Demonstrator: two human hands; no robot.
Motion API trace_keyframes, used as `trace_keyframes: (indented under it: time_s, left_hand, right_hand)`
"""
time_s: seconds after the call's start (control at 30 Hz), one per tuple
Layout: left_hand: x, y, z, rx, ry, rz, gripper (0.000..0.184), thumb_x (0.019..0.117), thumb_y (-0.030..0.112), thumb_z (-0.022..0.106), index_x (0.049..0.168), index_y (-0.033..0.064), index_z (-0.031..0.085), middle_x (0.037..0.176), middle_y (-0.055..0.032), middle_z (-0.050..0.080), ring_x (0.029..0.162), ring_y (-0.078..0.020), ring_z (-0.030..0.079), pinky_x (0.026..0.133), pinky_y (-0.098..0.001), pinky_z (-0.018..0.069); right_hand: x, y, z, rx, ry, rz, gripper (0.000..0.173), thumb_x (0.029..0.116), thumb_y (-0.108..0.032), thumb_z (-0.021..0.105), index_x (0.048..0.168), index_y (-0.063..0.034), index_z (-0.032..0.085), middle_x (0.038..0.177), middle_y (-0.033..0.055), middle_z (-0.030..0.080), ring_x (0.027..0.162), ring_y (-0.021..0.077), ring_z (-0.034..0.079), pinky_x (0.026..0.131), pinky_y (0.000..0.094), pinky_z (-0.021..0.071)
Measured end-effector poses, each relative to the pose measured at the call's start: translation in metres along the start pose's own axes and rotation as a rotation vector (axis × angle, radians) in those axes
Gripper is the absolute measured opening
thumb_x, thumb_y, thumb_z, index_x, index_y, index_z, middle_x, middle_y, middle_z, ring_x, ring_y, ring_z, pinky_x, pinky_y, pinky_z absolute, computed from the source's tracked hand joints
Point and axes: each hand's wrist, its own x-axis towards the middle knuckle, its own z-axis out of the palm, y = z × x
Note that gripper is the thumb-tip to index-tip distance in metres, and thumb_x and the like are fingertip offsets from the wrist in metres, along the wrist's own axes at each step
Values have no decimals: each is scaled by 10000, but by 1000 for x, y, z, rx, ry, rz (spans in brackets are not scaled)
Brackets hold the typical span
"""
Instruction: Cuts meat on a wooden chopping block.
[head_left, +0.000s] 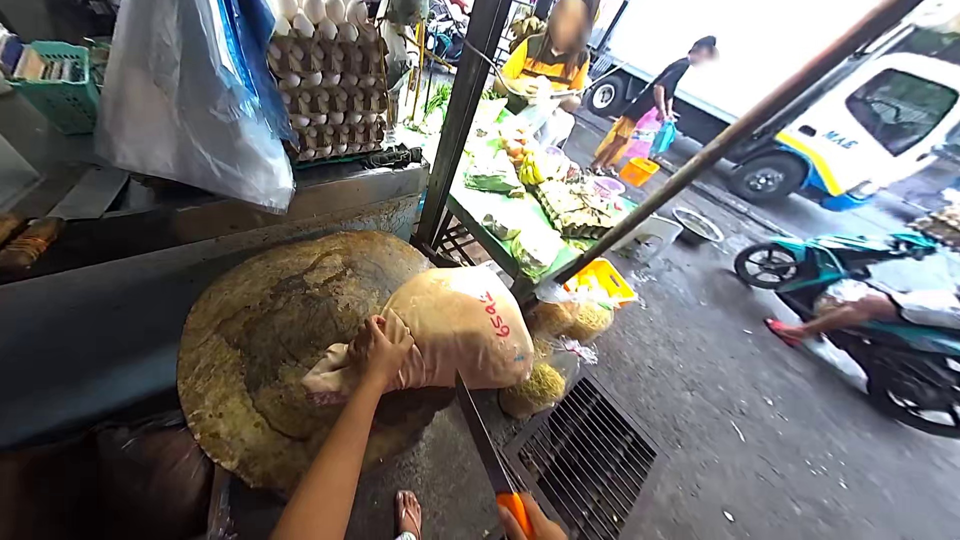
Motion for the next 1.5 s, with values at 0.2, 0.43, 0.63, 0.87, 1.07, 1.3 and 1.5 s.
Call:
trace_keyframes:
  time_s: [0.2,0.43,0.63,0.87,1.07,1.3,1.5]
  left_hand:
    - [-7,-11,8,-46,102,81,648,884,331,751,1391,8,509,1362,-249,568,1300,-401,524,1085,-625,348]
    - [-8,-23,20,-101,262,183,505,844,213,712,1271,-25,584,1215,-229,646,1160,-387,612,984,-600,438]
    - [-8,-23,24,-103,334,221,505,798,213,732,1220,-36,609,1160,-231,660,1103,-409,633,929,-608,464]
    - [-7,-32,28,-117,402,284,468,764,205,741,1145,-45,634,1094,-233,663,1026,-403,654,873,-591,498]
    - [1,-39,28,-172,432,310,439,759,178,727,1117,-63,645,1057,-243,669,994,-409,660,863,-589,507]
    - [-12,-48,38,-177,509,347,411,723,162,714,1065,-56,647,1043,-236,669,951,-407,668,810,-582,515]
    - [-2,-48,24,-173,430,267,396,773,158,714,1093,-64,646,1077,-247,663,1005,-403,662,860,-564,524]
  right_hand:
    - [57,-93,-48,-87,-102,-151,495,1095,-411,446,1376,-20,560,986,189,715,852,348,722,817,547,573]
    - [74,-144,-69,-332,-194,-82,503,1118,-442,359,1428,-68,489,1113,204,697,1034,381,701,897,560,540]
    - [68,-163,-66,-533,-206,32,507,1121,-452,337,1391,-55,499,1164,216,683,1066,396,700,897,555,547]
    - [104,-205,-53,-625,-280,63,450,1126,-395,367,1369,-31,469,1087,248,693,1079,427,694,908,581,543]
    - [166,-263,-21,-613,-245,13,451,1112,-376,409,1381,-21,482,1203,248,672,1159,428,664,943,607,530]
    - [101,-216,-51,-669,-384,93,396,1118,-336,411,1378,-39,450,1100,254,685,1081,439,688,905,598,538]
    - [158,-237,4,-542,-240,38,417,1111,-343,420,1410,-54,448,1148,230,694,1111,410,691,919,583,545]
